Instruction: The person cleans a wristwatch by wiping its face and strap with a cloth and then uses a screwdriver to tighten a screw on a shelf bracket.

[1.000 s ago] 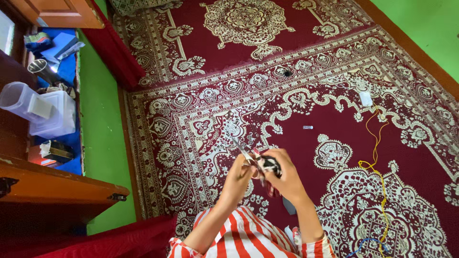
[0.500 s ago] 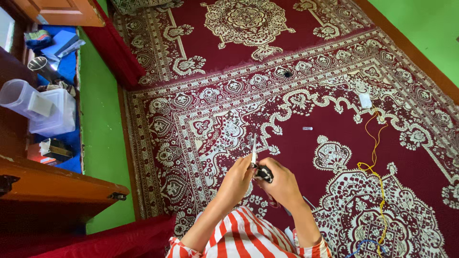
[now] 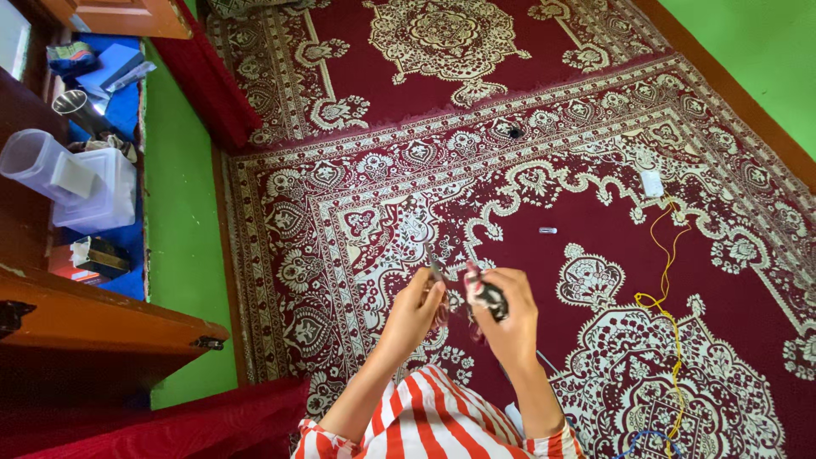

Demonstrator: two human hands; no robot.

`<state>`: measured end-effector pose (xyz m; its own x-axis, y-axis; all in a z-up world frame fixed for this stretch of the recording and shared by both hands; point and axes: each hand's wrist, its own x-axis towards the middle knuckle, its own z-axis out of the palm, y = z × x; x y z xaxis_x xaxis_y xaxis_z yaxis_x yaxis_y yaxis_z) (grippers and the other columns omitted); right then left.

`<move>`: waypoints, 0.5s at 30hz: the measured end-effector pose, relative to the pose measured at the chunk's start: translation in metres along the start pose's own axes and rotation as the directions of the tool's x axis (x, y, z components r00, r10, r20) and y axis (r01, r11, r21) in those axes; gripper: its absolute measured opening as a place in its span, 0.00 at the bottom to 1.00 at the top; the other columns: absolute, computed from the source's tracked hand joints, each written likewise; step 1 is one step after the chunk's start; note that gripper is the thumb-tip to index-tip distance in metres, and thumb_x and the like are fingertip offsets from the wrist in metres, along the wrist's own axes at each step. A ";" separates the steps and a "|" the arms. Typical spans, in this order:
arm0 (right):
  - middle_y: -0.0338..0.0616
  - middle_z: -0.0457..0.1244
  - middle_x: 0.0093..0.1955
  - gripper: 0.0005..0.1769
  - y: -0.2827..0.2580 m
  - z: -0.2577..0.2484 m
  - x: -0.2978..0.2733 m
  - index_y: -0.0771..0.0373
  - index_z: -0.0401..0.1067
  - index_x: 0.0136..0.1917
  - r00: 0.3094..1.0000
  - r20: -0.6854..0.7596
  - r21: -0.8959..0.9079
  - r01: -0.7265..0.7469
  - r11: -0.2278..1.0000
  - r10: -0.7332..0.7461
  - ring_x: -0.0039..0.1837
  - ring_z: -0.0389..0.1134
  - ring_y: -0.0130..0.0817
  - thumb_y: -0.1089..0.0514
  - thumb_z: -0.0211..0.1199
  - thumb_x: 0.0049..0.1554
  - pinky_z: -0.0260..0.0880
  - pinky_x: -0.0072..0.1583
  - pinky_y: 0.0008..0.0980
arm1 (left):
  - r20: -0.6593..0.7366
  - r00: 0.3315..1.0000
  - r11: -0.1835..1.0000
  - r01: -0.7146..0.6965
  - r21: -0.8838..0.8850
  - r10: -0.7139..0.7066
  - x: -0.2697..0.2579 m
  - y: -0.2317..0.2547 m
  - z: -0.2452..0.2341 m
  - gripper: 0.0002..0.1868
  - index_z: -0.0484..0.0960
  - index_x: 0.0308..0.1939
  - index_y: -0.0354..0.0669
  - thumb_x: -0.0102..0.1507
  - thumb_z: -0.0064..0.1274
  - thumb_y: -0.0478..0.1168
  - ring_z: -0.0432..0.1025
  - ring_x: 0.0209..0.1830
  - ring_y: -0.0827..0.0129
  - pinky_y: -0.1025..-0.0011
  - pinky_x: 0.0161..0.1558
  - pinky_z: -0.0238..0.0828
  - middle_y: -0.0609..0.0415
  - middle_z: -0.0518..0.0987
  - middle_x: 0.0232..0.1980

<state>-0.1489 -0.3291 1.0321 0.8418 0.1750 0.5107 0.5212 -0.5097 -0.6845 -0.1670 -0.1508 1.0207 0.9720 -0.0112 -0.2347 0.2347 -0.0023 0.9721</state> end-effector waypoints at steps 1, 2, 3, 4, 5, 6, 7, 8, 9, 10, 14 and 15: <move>0.44 0.65 0.58 0.22 -0.001 -0.002 0.000 0.60 0.72 0.56 0.999 -0.035 0.026 -0.009 1.000 0.010 0.58 0.71 0.43 0.65 0.71 0.47 0.74 0.58 0.37 | -0.008 1.000 0.998 -0.013 -0.059 0.013 0.002 -0.004 0.001 0.09 0.71 0.43 0.37 0.73 0.41 0.40 0.69 0.24 0.72 0.69 0.28 0.66 0.54 0.76 0.29; 0.45 0.65 0.59 0.22 -0.003 -0.002 0.002 0.60 0.72 0.56 0.997 -0.071 0.054 -0.016 0.998 0.020 0.58 0.70 0.44 0.65 0.72 0.48 0.73 0.58 0.38 | -0.017 1.000 0.993 -0.028 -0.118 0.026 0.005 -0.009 0.002 0.09 0.70 0.43 0.37 0.72 0.42 0.40 0.72 0.26 0.72 0.71 0.29 0.70 0.55 0.77 0.30; 0.45 0.65 0.60 0.22 -0.005 -0.002 0.006 0.58 0.73 0.55 0.998 -0.013 0.007 0.060 0.998 -0.060 0.61 0.69 0.44 0.64 0.73 0.47 0.72 0.60 0.39 | -0.027 0.999 0.984 -0.044 -0.175 0.040 0.008 -0.012 0.002 0.09 0.70 0.43 0.36 0.72 0.43 0.40 0.75 0.27 0.73 0.72 0.31 0.73 0.55 0.78 0.31; 0.44 0.64 0.61 0.22 -0.009 -0.003 0.007 0.56 0.74 0.54 0.990 0.049 -0.036 0.135 0.990 -0.133 0.63 0.68 0.45 0.63 0.74 0.45 0.71 0.61 0.40 | -0.061 0.994 0.978 -0.104 -0.179 0.095 0.010 -0.016 0.003 0.09 0.70 0.43 0.35 0.72 0.43 0.39 0.74 0.29 0.73 0.72 0.32 0.74 0.55 0.78 0.32; 0.44 0.64 0.62 0.22 -0.013 -0.005 0.008 0.54 0.75 0.52 0.973 0.114 -0.075 0.211 0.975 -0.202 0.65 0.67 0.46 0.62 0.75 0.44 0.71 0.63 0.41 | -0.095 0.984 0.969 -0.165 -0.182 0.149 0.012 -0.019 0.003 0.09 0.71 0.43 0.34 0.72 0.44 0.39 0.73 0.31 0.73 0.72 0.33 0.75 0.55 0.78 0.34; 0.44 0.63 0.63 0.24 -0.017 -0.005 0.008 0.55 0.75 0.53 0.970 0.168 -0.081 0.190 0.978 -0.174 0.65 0.65 0.47 0.61 0.76 0.42 0.69 0.63 0.43 | -0.129 0.971 0.957 -0.225 -0.183 0.203 0.014 -0.020 0.003 0.10 0.72 0.43 0.33 0.73 0.45 0.38 0.73 0.33 0.74 0.72 0.34 0.75 0.55 0.78 0.35; 0.45 0.62 0.64 0.25 -0.022 -0.004 0.006 0.56 0.75 0.54 0.964 0.220 -0.089 0.168 0.982 -0.145 0.65 0.63 0.49 0.60 0.76 0.41 0.68 0.63 0.44 | -0.139 0.979 0.960 -0.177 -0.217 0.149 0.015 -0.021 0.002 0.10 0.73 0.43 0.33 0.72 0.45 0.39 0.74 0.33 0.74 0.71 0.33 0.77 0.55 0.78 0.35; 0.45 0.61 0.65 0.27 -0.026 -0.003 0.006 0.57 0.75 0.54 0.954 0.274 -0.094 0.151 0.984 -0.120 0.66 0.61 0.51 0.60 0.77 0.40 0.67 0.63 0.46 | -0.152 0.984 0.959 -0.130 -0.250 0.094 0.016 -0.021 -0.001 0.10 0.73 0.43 0.34 0.71 0.46 0.39 0.74 0.32 0.73 0.70 0.32 0.78 0.55 0.78 0.35; 0.44 0.61 0.65 0.27 -0.027 -0.003 0.007 0.56 0.76 0.54 0.952 0.276 -0.128 0.170 0.977 -0.130 0.66 0.61 0.51 0.60 0.77 0.39 0.66 0.64 0.47 | -0.162 0.986 0.955 -0.085 -0.284 0.039 0.016 -0.020 -0.003 0.10 0.74 0.43 0.34 0.71 0.47 0.40 0.75 0.32 0.73 0.70 0.31 0.80 0.54 0.78 0.34; 0.43 0.61 0.65 0.26 -0.029 -0.002 0.006 0.54 0.77 0.53 0.950 0.278 -0.160 0.189 0.969 -0.140 0.67 0.60 0.52 0.59 0.78 0.39 0.65 0.65 0.48 | -0.170 0.984 0.970 -0.097 -0.222 0.059 0.014 -0.018 -0.003 0.10 0.74 0.43 0.35 0.71 0.46 0.40 0.75 0.32 0.74 0.70 0.31 0.80 0.54 0.79 0.35; 0.40 0.61 0.63 0.28 -0.029 0.002 0.004 0.53 0.77 0.50 0.945 0.312 -0.230 0.176 0.957 -0.099 0.67 0.60 0.54 0.59 0.78 0.33 0.65 0.64 0.49 | -0.182 0.978 0.993 -0.109 -0.036 0.100 0.010 -0.015 -0.003 0.11 0.74 0.43 0.36 0.71 0.47 0.42 0.76 0.30 0.74 0.71 0.30 0.77 0.51 0.82 0.34; 0.40 0.62 0.61 0.26 -0.029 0.003 0.003 0.54 0.77 0.49 0.950 0.290 -0.229 0.189 0.955 -0.119 0.65 0.61 0.53 0.59 0.78 0.34 0.65 0.63 0.49 | -0.184 0.978 0.994 -0.106 -0.006 0.103 0.010 -0.014 -0.003 0.12 0.74 0.43 0.35 0.72 0.47 0.42 0.76 0.30 0.74 0.70 0.29 0.76 0.49 0.82 0.33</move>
<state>-0.1613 -0.3116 1.0520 0.7781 0.4710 0.4155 0.6250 -0.6462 -0.4380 -0.1600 -0.1479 1.0051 0.9765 0.1723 -0.1291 0.1301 0.0052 0.9915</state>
